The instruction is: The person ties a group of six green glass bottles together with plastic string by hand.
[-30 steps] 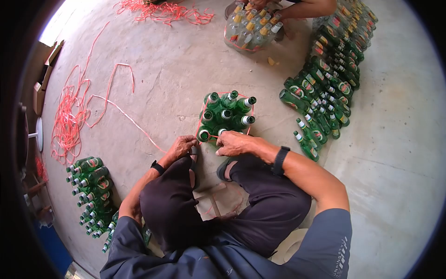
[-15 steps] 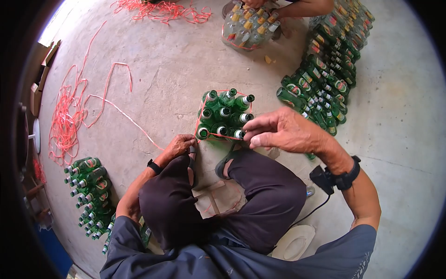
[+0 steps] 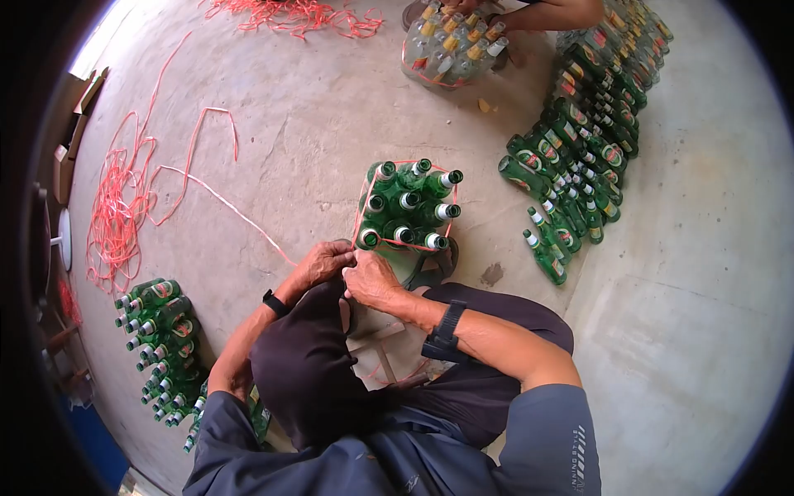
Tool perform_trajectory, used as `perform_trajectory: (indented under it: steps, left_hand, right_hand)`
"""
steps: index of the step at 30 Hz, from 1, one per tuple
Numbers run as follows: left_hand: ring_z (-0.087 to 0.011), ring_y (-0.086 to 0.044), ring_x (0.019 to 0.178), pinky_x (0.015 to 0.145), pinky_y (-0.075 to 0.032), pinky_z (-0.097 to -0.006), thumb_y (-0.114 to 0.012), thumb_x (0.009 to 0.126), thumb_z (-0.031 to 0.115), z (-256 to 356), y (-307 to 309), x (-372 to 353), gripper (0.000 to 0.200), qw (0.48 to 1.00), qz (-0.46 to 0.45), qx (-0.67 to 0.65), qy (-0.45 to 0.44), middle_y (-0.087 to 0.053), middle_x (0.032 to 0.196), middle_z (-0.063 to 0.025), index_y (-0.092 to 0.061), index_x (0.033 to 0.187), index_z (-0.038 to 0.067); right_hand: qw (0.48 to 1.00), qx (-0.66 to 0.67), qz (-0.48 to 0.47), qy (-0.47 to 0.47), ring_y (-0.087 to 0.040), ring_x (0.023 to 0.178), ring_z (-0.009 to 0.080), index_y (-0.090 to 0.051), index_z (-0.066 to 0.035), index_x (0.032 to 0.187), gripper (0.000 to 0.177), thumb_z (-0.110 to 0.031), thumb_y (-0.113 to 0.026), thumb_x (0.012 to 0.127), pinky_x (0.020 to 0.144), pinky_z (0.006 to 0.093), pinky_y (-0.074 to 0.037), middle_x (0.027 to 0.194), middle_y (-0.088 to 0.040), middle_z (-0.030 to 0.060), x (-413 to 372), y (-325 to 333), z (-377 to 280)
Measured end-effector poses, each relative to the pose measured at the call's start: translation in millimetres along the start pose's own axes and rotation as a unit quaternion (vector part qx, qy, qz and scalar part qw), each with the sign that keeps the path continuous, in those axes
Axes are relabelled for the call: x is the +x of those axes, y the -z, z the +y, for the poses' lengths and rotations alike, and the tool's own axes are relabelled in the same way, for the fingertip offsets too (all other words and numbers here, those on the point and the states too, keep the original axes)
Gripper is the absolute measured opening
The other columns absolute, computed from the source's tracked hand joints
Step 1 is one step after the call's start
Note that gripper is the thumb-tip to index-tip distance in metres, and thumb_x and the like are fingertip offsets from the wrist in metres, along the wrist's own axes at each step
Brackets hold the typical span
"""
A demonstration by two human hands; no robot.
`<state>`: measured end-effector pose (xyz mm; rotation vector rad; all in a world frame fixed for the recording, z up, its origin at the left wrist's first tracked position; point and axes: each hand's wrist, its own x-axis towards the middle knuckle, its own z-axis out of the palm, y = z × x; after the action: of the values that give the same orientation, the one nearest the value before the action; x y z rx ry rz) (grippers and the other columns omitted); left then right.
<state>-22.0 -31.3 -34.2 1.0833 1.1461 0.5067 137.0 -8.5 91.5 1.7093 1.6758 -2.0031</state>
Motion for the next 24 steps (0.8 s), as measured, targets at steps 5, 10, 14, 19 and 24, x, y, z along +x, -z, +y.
perform_trajectory:
  steps: [5,10,14,19,24]
  left_hand:
    - [-0.0099,-0.055,0.071,0.065,-0.047,-0.0281,-0.054,0.091,0.017,18.9,-1.1,-9.4,0.020,0.998,-0.006,0.013,-0.055,-0.062,0.074,-0.0030,-0.064,0.089,0.000]
    - [-0.0078,-0.055,0.073,0.066,-0.047,-0.0261,-0.054,0.090,0.014,28.9,1.2,-15.9,0.017,0.998,-0.038,-0.047,-0.007,-0.064,0.078,-0.0011,-0.066,0.091,0.002]
    - [-0.0090,-0.057,0.075,0.068,-0.047,-0.0263,-0.055,0.086,0.009,39.4,7.2,-20.8,0.015,0.999,-0.036,-0.018,0.012,-0.067,0.081,-0.0038,-0.065,0.093,0.002]
    - [-0.0166,-0.063,0.074,0.070,-0.050,-0.0298,-0.058,0.080,0.007,-4.3,10.6,-2.3,0.018,0.960,-0.022,0.118,-0.253,-0.068,0.085,-0.0094,-0.064,0.097,0.001]
    - [-0.0135,-0.059,0.064,0.060,-0.048,-0.0274,-0.060,0.084,0.016,20.0,13.5,-7.9,0.018,0.993,-0.007,0.013,-0.114,-0.066,0.077,-0.0076,-0.065,0.092,0.001]
  right_hand:
    - [0.990,0.114,0.072,-0.033,-0.060,0.050,0.0143,-0.055,0.006,0.099,0.022,-0.010,-0.046,0.089,0.043,0.0247,-0.047,0.073,-0.062,0.0092,22.9,-13.2,16.7]
    - [0.939,0.339,0.055,-0.027,-0.058,0.052,0.0123,-0.055,0.005,0.103,0.023,-0.012,-0.049,0.090,0.040,0.0230,-0.045,0.078,-0.064,0.0090,31.2,-17.4,26.1]
    - [0.858,0.512,0.029,-0.010,-0.063,0.064,0.0126,-0.052,0.006,0.111,0.030,-0.013,-0.054,0.089,0.042,0.0209,-0.046,0.087,-0.065,0.0106,28.4,-17.5,26.5]
    - [0.892,0.452,-0.004,-0.003,-0.064,0.069,0.0136,-0.054,0.007,0.109,0.029,-0.013,-0.056,0.088,0.048,0.0209,-0.051,0.094,-0.065,0.0112,23.9,-12.7,16.1]
    - [0.926,0.372,-0.055,0.015,-0.066,0.071,0.0150,-0.055,0.010,0.108,0.032,-0.015,-0.057,0.088,0.053,0.0220,-0.053,0.091,-0.067,0.0120,23.6,4.7,0.4]
